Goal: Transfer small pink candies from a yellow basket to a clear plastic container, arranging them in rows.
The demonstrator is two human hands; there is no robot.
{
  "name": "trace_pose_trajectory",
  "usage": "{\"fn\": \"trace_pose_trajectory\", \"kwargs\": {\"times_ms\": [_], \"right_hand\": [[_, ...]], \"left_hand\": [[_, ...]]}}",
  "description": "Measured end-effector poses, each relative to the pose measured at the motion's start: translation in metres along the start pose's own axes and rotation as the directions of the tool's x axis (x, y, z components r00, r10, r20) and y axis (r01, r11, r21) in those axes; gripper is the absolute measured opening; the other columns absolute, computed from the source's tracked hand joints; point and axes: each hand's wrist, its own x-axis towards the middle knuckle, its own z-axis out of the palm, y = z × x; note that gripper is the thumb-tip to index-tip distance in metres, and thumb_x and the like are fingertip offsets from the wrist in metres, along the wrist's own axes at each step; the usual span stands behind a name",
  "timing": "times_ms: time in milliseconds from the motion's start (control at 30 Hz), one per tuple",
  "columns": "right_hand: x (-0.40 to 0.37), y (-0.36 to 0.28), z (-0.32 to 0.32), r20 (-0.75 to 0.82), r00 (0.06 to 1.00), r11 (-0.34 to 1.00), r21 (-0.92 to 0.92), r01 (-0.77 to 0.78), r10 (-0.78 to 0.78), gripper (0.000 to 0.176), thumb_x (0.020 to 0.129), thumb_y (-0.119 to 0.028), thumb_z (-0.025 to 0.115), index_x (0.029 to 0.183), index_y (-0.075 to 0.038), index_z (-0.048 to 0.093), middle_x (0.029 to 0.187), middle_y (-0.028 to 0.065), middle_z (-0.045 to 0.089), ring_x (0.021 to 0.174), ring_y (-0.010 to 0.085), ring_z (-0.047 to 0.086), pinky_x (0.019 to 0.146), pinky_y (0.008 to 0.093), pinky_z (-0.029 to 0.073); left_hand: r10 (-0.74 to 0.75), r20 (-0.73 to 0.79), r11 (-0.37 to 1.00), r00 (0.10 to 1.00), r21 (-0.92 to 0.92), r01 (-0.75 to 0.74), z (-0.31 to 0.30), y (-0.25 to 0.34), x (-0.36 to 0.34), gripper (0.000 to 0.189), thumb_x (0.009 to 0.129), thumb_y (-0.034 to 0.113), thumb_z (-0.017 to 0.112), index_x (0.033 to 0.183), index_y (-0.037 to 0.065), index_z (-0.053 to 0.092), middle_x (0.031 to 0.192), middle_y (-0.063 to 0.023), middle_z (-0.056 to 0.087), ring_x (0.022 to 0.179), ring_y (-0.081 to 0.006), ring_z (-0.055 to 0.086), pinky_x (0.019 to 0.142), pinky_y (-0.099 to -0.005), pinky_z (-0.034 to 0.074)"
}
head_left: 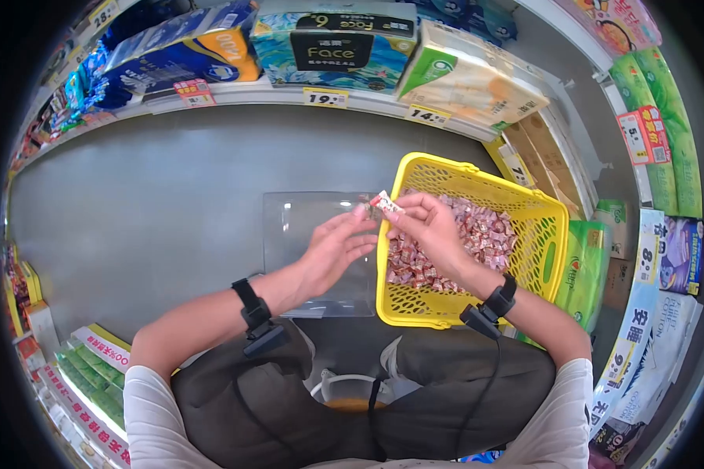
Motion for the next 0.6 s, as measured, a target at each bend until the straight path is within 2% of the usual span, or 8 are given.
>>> {"fn": "trace_pose_trajectory", "kwargs": {"times_ms": [133,167,300,400,433,467,533,600], "right_hand": [[0.005,0.028,0.031,-0.064,0.988,0.990,-0.019,0.137,-0.138,0.022,0.093,-0.014,0.072,0.106,0.000,0.061,0.092,0.0071,0.070,0.073,0.0068,0.064,0.058,0.0193,0.045],[0.008,0.034,0.034,-0.066,0.988,0.990,-0.016,0.142,-0.142,0.022,0.093,-0.014,0.072,0.106,0.000,0.061,0.092,0.0071,0.070,0.073,0.0068,0.064,0.058,0.0193,0.045],[0.007,0.039,0.035,-0.115,0.964,0.954,-0.212,0.212,-0.240,0.019,0.091,-0.014,0.074,0.098,-0.001,0.062,0.082,0.0009,0.062,0.067,0.0036,0.054,0.058,0.0201,0.043],[0.005,0.039,0.029,-0.110,0.960,0.907,-0.369,0.201,-0.257,0.017,0.090,-0.014,0.074,0.096,-0.003,0.062,0.078,-0.0021,0.057,0.066,0.0027,0.050,0.058,0.0207,0.041],[0.003,0.042,0.026,-0.119,0.961,0.878,-0.447,0.173,-0.250,0.017,0.090,-0.014,0.074,0.096,-0.004,0.061,0.077,-0.0030,0.055,0.066,0.0025,0.049,0.057,0.0209,0.040],[0.004,0.045,0.023,-0.123,0.960,0.878,-0.447,0.171,-0.250,0.017,0.090,-0.014,0.074,0.096,-0.004,0.061,0.077,-0.0030,0.055,0.066,0.0025,0.049,0.057,0.0209,0.040],[0.005,0.051,0.021,-0.199,0.979,0.999,-0.009,0.035,-0.036,0.016,0.092,-0.013,0.072,0.096,-0.005,0.059,0.073,-0.0037,0.053,0.065,0.0020,0.048,0.058,0.0201,0.039],[0.010,0.055,0.000,-0.145,0.983,0.990,-0.109,0.093,-0.108,0.014,0.095,-0.015,0.067,0.095,-0.006,0.056,0.070,-0.0038,0.051,0.060,0.0032,0.047,0.054,0.0210,0.039]], "left_hand": [[0.132,0.073,0.983,0.989,0.115,-0.140,0.003,-0.007,0.009,0.033,0.100,0.034,0.062,0.120,0.008,0.062,0.116,-0.0046,0.065,0.107,-0.0152,0.061,0.098,-0.0362,0.048],[0.154,-0.002,0.978,0.988,0.140,-0.152,0.005,-0.006,0.009,0.026,0.100,0.031,0.062,0.115,0.009,0.064,0.111,-0.0024,0.067,0.106,-0.0139,0.061,0.098,-0.0362,0.047],[0.177,0.027,0.982,0.984,0.058,-0.178,0.003,-0.008,0.015,0.024,0.100,0.028,0.063,0.115,0.008,0.063,0.107,-0.0029,0.067,0.103,-0.0142,0.063,0.096,-0.0344,0.048],[0.174,-0.037,0.985,0.984,-0.001,-0.174,-0.004,-0.004,0.021,0.022,0.099,0.024,0.065,0.113,0.007,0.063,0.104,-0.0031,0.067,0.096,-0.0132,0.064,0.090,-0.0312,0.051],[0.197,-0.113,0.979,0.974,0.073,-0.189,-0.014,-0.005,0.028,0.021,0.098,0.022,0.066,0.112,0.007,0.063,0.102,-0.0033,0.067,0.094,-0.0124,0.063,0.087,-0.0298,0.052],[0.221,-0.182,0.970,0.958,0.146,-0.196,-0.023,-0.006,0.039,0.020,0.098,0.020,0.066,0.112,0.006,0.063,0.100,-0.0034,0.067,0.091,-0.0116,0.063,0.085,-0.0284,0.053],[0.217,-0.252,0.954,0.943,0.257,-0.151,-0.049,-0.011,0.058,0.020,0.098,0.019,0.066,0.112,0.005,0.062,0.099,-0.0036,0.068,0.088,-0.0111,0.063,0.081,-0.0277,0.053],[0.202,-0.310,0.931,0.929,0.356,-0.084,-0.064,-0.025,0.080,0.020,0.098,0.017,0.066,0.112,0.004,0.062,0.099,-0.0038,0.068,0.084,-0.0105,0.063,0.077,-0.0269,0.054]]}}
